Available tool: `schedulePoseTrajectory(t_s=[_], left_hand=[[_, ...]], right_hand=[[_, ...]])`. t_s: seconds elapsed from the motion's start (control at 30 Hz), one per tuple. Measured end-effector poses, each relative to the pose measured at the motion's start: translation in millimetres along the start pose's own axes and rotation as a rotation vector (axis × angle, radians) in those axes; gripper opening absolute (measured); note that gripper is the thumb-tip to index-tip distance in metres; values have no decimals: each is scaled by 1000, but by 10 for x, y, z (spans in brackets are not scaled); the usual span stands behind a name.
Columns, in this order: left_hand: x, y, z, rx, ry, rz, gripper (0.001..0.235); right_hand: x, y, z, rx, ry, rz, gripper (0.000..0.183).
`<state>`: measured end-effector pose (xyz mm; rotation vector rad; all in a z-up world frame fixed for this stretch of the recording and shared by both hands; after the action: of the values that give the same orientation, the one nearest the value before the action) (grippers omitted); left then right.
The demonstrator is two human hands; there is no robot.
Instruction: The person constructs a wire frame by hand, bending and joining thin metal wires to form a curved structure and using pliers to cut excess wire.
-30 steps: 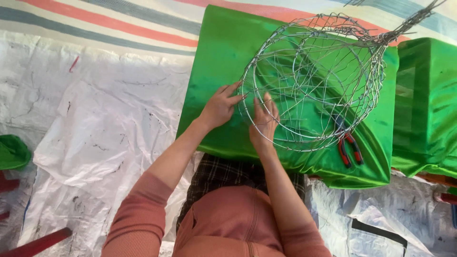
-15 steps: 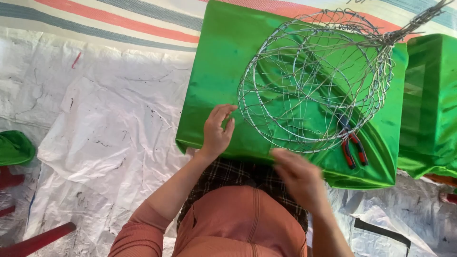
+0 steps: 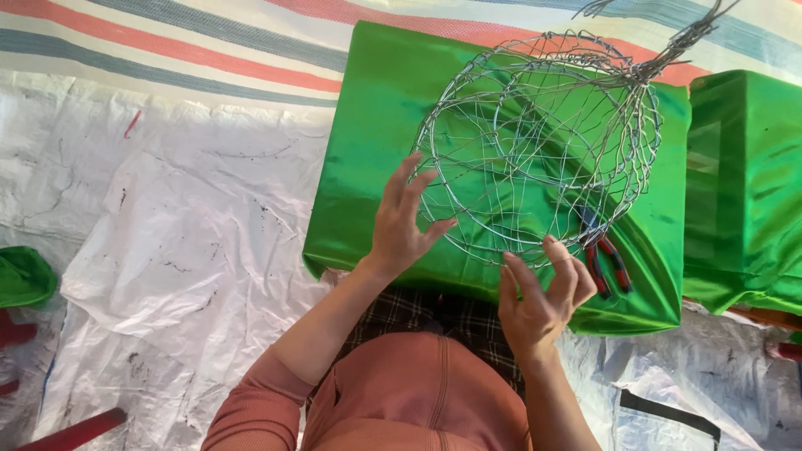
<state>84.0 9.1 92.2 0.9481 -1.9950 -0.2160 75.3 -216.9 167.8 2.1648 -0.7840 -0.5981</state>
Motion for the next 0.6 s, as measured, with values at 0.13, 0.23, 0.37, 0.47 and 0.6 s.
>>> schedulePoseTrajectory(t_s=[0.13, 0.23, 0.37, 0.47, 0.6], left_hand=[[-172, -105, 158, 1, 45, -20, 69], [-358, -208, 251, -1, 70, 23, 66], [-478, -260, 288, -28, 80, 9, 63], [-481, -270, 279, -31, 81, 18, 62], [-252, -107, 100, -72, 70, 98, 78]], right_hand=[[158, -71, 58, 4, -21, -40, 15], [484, -150, 116, -15, -141, -229, 23], [843, -140, 255, 84, -233, -385, 29], [948, -91, 293, 139, -387, -492, 32], [1451, -282, 635, 231, -639, -651, 56]])
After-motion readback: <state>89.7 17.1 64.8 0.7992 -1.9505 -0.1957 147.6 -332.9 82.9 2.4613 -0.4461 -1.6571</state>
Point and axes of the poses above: each hand's wrist, its own z-axis away from the middle knuckle, its own y-axis out of the back of the hand, x = y × z, the point moved 7 cm from there along -z, towards the middle knuckle, and after that the axes turned 11 degrees about -x, right-handed, at the moved point
